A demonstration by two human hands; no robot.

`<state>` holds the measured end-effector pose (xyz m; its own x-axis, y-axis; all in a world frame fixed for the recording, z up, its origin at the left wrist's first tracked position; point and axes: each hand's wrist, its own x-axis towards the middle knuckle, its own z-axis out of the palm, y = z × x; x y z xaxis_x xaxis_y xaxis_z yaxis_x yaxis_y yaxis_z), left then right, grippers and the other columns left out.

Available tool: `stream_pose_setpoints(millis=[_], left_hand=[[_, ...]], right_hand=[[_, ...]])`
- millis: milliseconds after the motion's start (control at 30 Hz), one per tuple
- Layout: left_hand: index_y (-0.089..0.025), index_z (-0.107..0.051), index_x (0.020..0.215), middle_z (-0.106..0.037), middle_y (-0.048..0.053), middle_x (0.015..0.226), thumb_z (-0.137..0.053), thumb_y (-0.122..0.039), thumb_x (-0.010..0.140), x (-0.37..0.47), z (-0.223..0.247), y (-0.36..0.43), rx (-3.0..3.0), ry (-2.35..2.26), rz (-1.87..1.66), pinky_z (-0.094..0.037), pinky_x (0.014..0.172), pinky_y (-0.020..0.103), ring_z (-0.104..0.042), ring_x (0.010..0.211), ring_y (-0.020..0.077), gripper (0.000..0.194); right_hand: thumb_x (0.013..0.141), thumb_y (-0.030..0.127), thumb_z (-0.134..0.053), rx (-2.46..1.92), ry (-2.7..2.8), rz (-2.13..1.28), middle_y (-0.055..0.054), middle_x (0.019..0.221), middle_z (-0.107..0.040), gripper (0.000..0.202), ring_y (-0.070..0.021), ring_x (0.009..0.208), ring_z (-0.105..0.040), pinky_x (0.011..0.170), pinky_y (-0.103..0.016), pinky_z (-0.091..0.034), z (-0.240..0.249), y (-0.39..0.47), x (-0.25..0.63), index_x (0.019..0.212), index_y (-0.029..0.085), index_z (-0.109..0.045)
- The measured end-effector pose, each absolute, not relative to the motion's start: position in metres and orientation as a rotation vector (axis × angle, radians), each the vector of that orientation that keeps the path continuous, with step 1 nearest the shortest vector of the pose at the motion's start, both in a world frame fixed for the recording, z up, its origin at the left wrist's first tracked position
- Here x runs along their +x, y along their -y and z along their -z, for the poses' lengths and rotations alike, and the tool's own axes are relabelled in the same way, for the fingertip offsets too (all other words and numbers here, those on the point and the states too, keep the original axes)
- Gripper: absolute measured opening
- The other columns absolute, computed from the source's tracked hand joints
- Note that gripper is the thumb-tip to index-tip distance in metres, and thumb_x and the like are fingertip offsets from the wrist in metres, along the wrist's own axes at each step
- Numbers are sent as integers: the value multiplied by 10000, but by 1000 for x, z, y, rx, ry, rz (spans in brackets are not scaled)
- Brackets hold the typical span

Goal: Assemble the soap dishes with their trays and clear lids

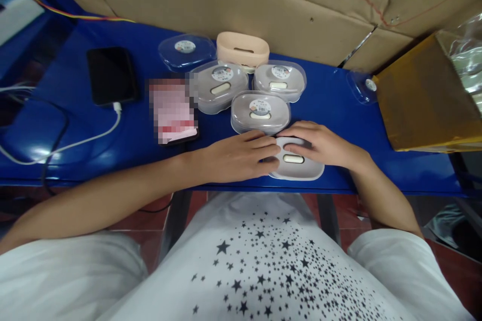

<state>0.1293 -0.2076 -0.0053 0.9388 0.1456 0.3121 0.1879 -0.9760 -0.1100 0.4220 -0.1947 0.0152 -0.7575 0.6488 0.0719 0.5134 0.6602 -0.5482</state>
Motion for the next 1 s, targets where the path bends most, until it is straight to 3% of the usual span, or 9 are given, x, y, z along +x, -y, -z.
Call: stream_pose_setpoints(millis=[200, 333, 400, 533, 633, 733, 833, 933, 1000], left_hand=[[-217, -728, 1123, -760, 70, 1192, -723, -294, 1097, 128, 7, 206, -2970, 206, 506, -512, 1040, 393, -683, 1164, 253, 81], [-215, -711, 1063, -753, 69, 1132, -744, -465, 1087, 126, 5, 205, -2973, 151, 475, -504, 1004, 409, -686, 1098, 257, 253], [-204, -708, 1045, -749, 70, 1100, -755, -510, 1073, 124, 3, 205, -2969, 141, 461, -500, 981, 413, -684, 1067, 259, 311], [-195, -711, 1028, -746, 74, 1068, -788, -522, 1042, 124, 3, 206, -2973, 146, 451, -493, 961, 407, -680, 1031, 258, 337], [-199, -719, 1035, -758, 84, 1122, -774, -503, 1049, 125, 4, 205, -2965, 159, 469, -502, 973, 405, -690, 1055, 260, 309], [-193, -727, 1064, -759, 109, 1217, -769, -473, 1047, 125, 5, 204, -2934, 214, 503, -526, 1011, 419, -702, 1132, 288, 284], [-173, -727, 1178, -745, 143, 1292, -767, -445, 1052, 124, 6, 204, -2909, 269, 533, -560, 1040, 428, -709, 1191, 316, 303], [-151, -690, 1326, -726, 172, 1335, -772, -442, 1061, 124, 7, 204, -2918, 300, 550, -590, 1054, 416, -712, 1226, 323, 403], [-145, -668, 1372, -718, 180, 1327, -765, -452, 1072, 125, 8, 206, -2927, 331, 534, -610, 1034, 404, -717, 1228, 321, 441]], right_hand=[[1143, 513, -551, -1258, 2370, -411, -66, 1071, -839, 348, -272, 1019, -788, 964, -439, -602, -23, 163, 469, 1054, 285, -798], [1097, 497, -564, -1777, 2039, 112, -204, 1530, -695, 446, -416, 1478, -589, 1220, -653, -425, -10, 132, 519, 1433, 229, -682], [1062, 530, -598, -2030, 1954, 141, -263, 1621, -606, 613, -465, 1530, -516, 1228, -738, -360, -3, 122, 535, 1570, 189, -564], [1037, 564, -620, -2199, 1915, 77, -251, 1445, -700, 637, -461, 1405, -608, 1175, -758, -399, -2, 119, 543, 1548, 186, -584], [973, 678, -702, -2216, 1937, -6, -259, 1615, -589, 825, -501, 1515, -529, 1206, -777, -385, -9, 125, 546, 1648, 237, -524], [929, 756, -723, -2268, 1984, -257, -297, 1726, -481, 1016, -515, 1538, -528, 1240, -724, -419, -16, 132, 554, 1724, 185, -453], [853, 776, -790, -2167, 2162, -472, -209, 1706, -558, 1051, -469, 1526, -576, 1284, -641, -460, -23, 142, 559, 1709, 235, -508], [797, 830, -824, -1947, 2414, -682, -85, 1770, -513, 1089, -443, 1594, -525, 1336, -662, -424, -31, 156, 546, 1726, 379, -479], [808, 859, -802, -1824, 2534, -738, -62, 1787, -495, 1094, -429, 1625, -492, 1352, -666, -402, -35, 166, 530, 1736, 391, -463]])
